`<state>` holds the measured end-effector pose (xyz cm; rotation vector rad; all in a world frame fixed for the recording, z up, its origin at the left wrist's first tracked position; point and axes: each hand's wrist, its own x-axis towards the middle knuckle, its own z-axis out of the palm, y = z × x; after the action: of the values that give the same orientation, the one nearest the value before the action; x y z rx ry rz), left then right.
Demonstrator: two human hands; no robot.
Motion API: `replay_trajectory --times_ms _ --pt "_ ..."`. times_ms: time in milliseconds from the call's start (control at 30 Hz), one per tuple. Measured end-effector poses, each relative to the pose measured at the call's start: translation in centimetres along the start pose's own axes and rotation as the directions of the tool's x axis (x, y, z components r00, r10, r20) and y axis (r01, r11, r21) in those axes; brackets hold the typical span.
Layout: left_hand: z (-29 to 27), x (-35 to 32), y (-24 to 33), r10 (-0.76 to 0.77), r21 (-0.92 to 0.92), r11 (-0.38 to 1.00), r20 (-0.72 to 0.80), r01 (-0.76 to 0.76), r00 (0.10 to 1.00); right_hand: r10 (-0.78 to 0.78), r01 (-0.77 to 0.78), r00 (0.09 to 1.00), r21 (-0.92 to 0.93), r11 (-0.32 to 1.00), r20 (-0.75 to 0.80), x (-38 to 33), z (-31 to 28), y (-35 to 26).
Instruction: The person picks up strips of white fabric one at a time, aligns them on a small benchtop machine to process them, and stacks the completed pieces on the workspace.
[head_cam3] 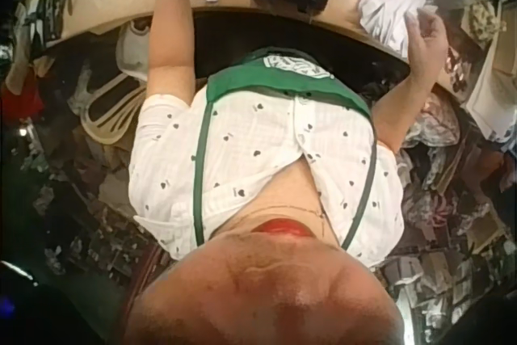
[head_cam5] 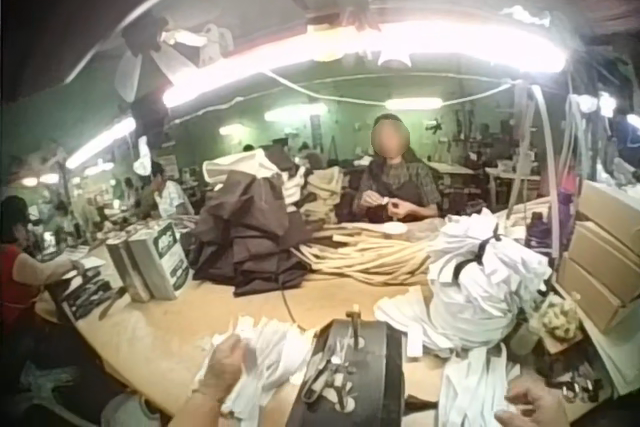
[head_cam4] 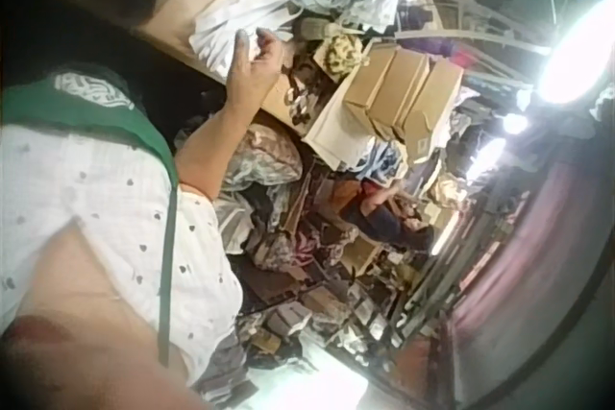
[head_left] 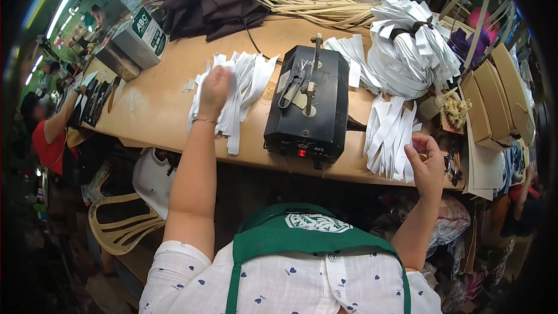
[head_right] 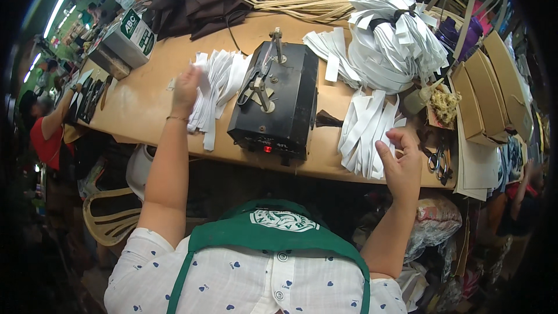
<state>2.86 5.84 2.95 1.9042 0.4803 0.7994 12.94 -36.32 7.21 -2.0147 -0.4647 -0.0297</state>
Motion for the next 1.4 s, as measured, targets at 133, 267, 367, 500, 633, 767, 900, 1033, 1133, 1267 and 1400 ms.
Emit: replay_trajectory --times_ms 133,267,367,500,633,767,900,1033,1133,1267,1400 --pt "-1.5 -5.4 8.7 -0.015 -0.406 0.912 -0.166 -0.054 0.986 0.016 -0.08 0.93 0.157 0.984 0.368 -0.8 1.2 -4.6" --pt "-2.7 -12.6 13.7 0.076 -0.602 0.797 0.165 0.04 0.983 -0.425 0.043 0.453 0.456 0.889 0.784 -1.4 5.5 -8.7" --pt "-0.6 -15.1 16.4 0.32 -0.407 0.904 0.448 -0.128 0.835 -0.534 -0.187 0.37 0.624 0.759 0.76 -2.6 8.4 -10.3" --pt "2.7 -15.7 16.1 0.419 -0.319 0.908 0.689 -0.272 0.591 -0.525 -0.434 0.499 0.723 0.537 0.689 -3.1 8.4 -11.3" --pt "3.7 -15.3 16.1 0.264 -0.037 0.943 0.691 -0.332 0.673 -0.42 -0.293 0.63 0.701 0.65 0.653 -2.5 7.6 -10.0" --pt "2.9 -14.0 15.9 0.157 -0.183 0.981 0.537 -0.068 0.829 -0.578 0.554 0.696 0.194 0.81 0.425 -2.0 7.4 -9.8" --pt "3.6 -14.2 15.8 0.052 -0.302 0.929 0.681 0.216 0.73 -0.642 0.68 0.658 0.055 0.731 0.394 -2.4 7.6 -9.4" --pt "4.2 -13.9 16.6 0.018 -0.105 0.992 0.633 0.063 0.774 -0.54 0.454 0.648 0.298 0.84 0.537 -2.3 6.2 -9.2" --pt "4.6 -13.3 17.1 0.256 0.025 0.943 0.588 -0.333 0.767 -0.385 -0.009 0.66 0.52 0.854 0.645 -2.1 5.3 -9.2" --pt "5.1 -13.1 17.5 0.33 0.105 0.872 0.597 -0.479 0.732 -0.233 -0.178 0.728 0.505 0.844 0.645 -2.1 5.8 -8.1" --pt "4.8 -13.1 17.4 0.343 0.045 0.915 0.437 -0.401 0.832 -0.227 -0.314 0.716 0.594 0.741 0.66 -0.4 6.5 -7.9"
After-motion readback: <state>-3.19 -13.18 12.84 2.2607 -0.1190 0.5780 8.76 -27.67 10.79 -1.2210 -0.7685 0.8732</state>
